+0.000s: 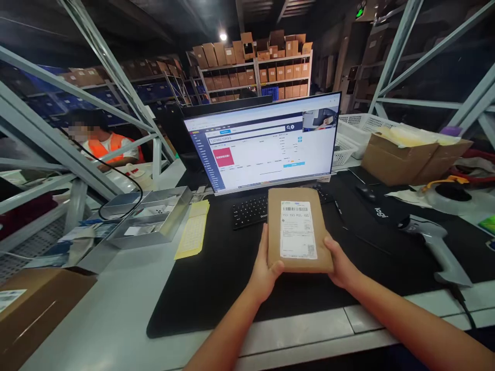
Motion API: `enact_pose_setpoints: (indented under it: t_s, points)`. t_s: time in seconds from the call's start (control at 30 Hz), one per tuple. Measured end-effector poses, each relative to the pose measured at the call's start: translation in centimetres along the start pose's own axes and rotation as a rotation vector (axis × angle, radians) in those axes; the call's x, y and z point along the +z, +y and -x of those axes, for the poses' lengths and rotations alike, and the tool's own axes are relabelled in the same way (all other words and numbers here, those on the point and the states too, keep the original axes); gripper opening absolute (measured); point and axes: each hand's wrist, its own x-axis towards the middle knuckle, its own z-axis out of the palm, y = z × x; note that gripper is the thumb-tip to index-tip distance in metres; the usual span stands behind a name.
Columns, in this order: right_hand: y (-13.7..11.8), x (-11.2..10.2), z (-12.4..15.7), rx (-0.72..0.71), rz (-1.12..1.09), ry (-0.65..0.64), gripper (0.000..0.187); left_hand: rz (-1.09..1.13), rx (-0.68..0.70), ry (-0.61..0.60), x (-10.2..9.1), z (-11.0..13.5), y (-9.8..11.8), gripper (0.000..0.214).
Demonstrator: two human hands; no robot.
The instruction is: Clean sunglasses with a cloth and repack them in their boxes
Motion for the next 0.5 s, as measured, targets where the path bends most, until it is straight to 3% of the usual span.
enact_pose_setpoints:
  t_s: [0.1, 0.27, 0.37, 0.5]
  points:
    - [0.6, -0.1, -0.4, 0.013, -0.006, -0.054, 0.082, -0.076, 0.073, -0.006, -0.3, -0.6, -0.7, 0.081]
    - [1.9, -0.8, -0.7, 0.011, 0.039, -0.200, 0.080, 0.131, 0.024, 0.278, 0.0, -1.4, -0.4, 0.053]
    - [2.1, -0.9, -0.5, -0.037, 0.123, -0.217, 0.080, 0.235, -0.048, 0.459, 0.8, -1.7, 1.4, 0.037]
    - [1.5, -0.9, -0.7, -0.193, 0.301, -0.108, 0.087, 0.257, -0.011, 0.526, 1.2, -1.5, 5.9, 0.030]
